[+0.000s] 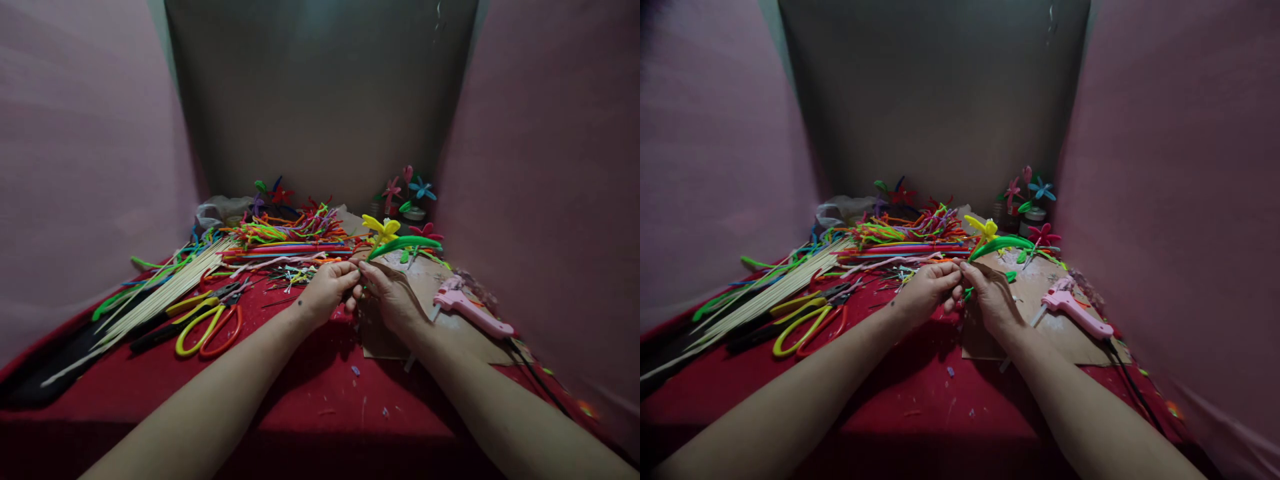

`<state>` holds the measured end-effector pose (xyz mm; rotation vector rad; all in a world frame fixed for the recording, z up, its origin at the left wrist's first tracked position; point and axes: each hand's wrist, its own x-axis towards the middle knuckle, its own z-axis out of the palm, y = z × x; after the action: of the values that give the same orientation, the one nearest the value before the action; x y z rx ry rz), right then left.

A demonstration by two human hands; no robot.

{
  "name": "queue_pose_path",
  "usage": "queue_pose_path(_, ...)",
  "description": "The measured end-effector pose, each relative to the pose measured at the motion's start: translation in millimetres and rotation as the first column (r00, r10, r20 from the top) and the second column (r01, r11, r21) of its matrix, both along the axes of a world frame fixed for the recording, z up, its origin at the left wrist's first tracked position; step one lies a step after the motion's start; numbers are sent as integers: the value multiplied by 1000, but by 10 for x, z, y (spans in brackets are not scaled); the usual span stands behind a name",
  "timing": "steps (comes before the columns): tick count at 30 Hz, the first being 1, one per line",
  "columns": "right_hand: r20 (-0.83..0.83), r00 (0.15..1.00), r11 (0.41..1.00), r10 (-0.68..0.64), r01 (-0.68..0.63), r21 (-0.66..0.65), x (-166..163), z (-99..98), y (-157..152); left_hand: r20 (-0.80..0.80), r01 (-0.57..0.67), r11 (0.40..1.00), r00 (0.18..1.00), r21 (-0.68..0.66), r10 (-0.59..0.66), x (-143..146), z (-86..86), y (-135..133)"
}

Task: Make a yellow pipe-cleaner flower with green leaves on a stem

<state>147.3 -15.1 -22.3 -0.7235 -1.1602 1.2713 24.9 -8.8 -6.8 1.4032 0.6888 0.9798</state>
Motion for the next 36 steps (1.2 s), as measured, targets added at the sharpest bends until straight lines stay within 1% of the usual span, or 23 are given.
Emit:
queue_pose_path(1, 18, 1000, 1000, -15, 14, 14, 3, 14, -9, -81, -65, 994, 994, 92, 72, 14, -7, -14)
queue_pose_path(2, 45, 998, 998, -45, 44, 35, 8, 28, -17, -156, -132, 970, 974, 206, 166, 27, -17, -29)
queue_pose_path(3, 75, 994, 995, -84, 80, 56, 14, 40, -23, -213, -195, 923, 938, 331, 275, 37, -29, -45)
queue_pose_path(5, 131, 979, 985, -154, 141, 100, 28, 50, -27, -266, -280, 789, 835, 547, 481, 44, -57, -68)
queue_pose_path(6, 155, 972, 980, -174, 156, 124, 32, 48, -25, -277, -296, 734, 789, 611, 549, 42, -70, -72)
queue_pose_path(7, 177, 966, 975, -190, 165, 147, 34, 43, -23, -287, -301, 704, 757, 644, 586, 37, -80, -70)
queue_pose_path(8, 201, 959, 971, -200, 168, 168, 35, 38, -21, -297, -297, 699, 748, 650, 594, 31, -86, -64)
queue_pose_path(9, 224, 953, 968, -206, 165, 188, 34, 34, -22, -305, -288, 716, 758, 635, 576, 24, -85, -56)
queue_pose_path(11, 268, 945, 969, -185, 130, 210, 33, 37, -32, -305, -271, 792, 816, 547, 490, 17, -61, -42)
queue_pose_path(13, 287, 951, 978, -113, 56, 201, 43, 57, -51, -273, -259, 884, 884, 389, 379, 16, -10, -42)
queue_pose_path(14, 296, 951, 978, -86, 24, 206, 53, 74, -61, -248, -247, 920, 912, 304, 327, 17, 20, -47)
queue_pose_path(15, 312, 947, 973, -81, 8, 230, 67, 93, -69, -220, -232, 946, 934, 227, 282, 17, 51, -54)
queue_pose_path(17, 358, 925, 949, -132, 13, 316, 97, 138, -82, -162, -195, 974, 964, 118, 213, 13, 100, -64)
queue_pose_path(19, 385, 905, 924, -182, 24, 382, 116, 181, -90, -103, -163, 985, 980, 64, 169, 3, 119, -58)
queue_pose_path(20, 382, 908, 926, -171, 15, 377, 118, 197, -93, -71, -149, 988, 986, 45, 152, -4, 115, -50)
queue_pose_path(23, 285, 958, 972, -18, -50, 230, 92, 196, -84, 27, -101, 995, 995, 5, 101, -18, 77, -18)
queue_pose_path(25, 179, 982, 988, 65, -89, 126, 69, 151, -52, 101, -60, 998, 993, -33, 63, -21, 56, -10)
queue_pose_path(28, -7, 993, 993, 118, -118, 17, 63, 69, 26, 225, 34, 993, 974, -114, -7, -27, 61, -22)
queue_pose_path(30, -96, 984, 987, 151, -155, -34, 77, 41, 71, 281, 115, 981, 957, -159, -66, -41, 78, -30)
queue_pose_path(33, -139, 969, 974, 202, -214, -70, 94, 56, 91, 310, 246, 951, 933, -188, -180, -74, 99, -28)
queue_pose_path(34, -147, 967, 972, 208, -221, -79, 95, 70, 85, 311, 275, 943, 927, -188, -208, -85, 103, -26)
queue_pose_path(36, -143, 971, 975, 191, -204, -84, 89, 98, 62, 303, 292, 939, 925, -181, -229, -101, 108, -21)
